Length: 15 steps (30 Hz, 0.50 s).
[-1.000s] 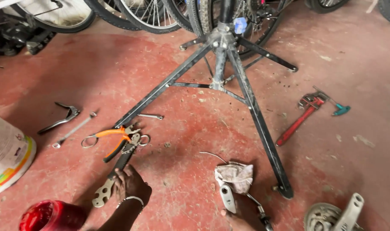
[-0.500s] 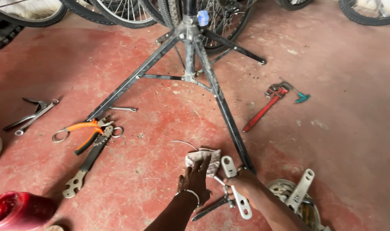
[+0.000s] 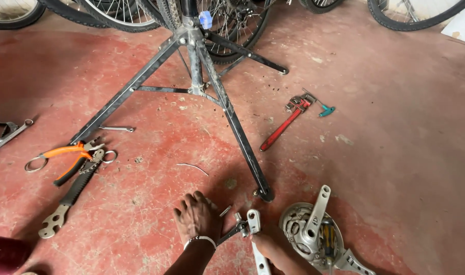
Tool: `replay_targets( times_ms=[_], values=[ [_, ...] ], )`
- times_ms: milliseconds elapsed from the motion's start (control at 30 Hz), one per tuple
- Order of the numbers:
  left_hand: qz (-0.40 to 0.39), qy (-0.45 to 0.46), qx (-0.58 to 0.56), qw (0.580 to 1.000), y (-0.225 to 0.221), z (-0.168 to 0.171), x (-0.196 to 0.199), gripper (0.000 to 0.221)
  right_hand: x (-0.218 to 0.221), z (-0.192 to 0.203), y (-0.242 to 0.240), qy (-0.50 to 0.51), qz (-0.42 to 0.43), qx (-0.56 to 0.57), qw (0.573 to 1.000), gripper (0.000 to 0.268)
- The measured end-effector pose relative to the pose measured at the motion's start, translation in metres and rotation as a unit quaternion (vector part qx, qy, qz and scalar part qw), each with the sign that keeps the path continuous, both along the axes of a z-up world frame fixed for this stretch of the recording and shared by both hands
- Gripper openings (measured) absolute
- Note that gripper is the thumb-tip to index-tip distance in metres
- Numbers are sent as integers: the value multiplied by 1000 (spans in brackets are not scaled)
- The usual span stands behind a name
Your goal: Disassembling a bicycle crankset using various hand tools like a screwdriver and pliers.
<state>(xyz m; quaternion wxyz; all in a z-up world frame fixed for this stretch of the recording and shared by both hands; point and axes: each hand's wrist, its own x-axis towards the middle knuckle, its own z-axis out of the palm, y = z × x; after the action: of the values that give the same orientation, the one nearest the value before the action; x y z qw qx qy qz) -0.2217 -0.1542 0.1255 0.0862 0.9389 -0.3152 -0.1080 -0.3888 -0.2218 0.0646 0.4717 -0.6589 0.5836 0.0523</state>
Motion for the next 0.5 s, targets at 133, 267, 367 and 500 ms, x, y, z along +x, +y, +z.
replay_targets(
  times_ms=[133,267,367,500],
  values=[
    [-117,-180,2,977,10,-1,0,78,-3,-20,-13,68,199,-154,965,31],
    [-160,-129,-29,978,4,1,-3,41,7,85,-10,53,42,12,998,26],
    [-215,-46,-32,975,2,9,-11,28,-14,81,-36,5,-71,-46,996,34],
    [-234,27,-79,969,-5,-7,-24,22,-51,64,-66,238,-113,-219,939,33]
  ],
)
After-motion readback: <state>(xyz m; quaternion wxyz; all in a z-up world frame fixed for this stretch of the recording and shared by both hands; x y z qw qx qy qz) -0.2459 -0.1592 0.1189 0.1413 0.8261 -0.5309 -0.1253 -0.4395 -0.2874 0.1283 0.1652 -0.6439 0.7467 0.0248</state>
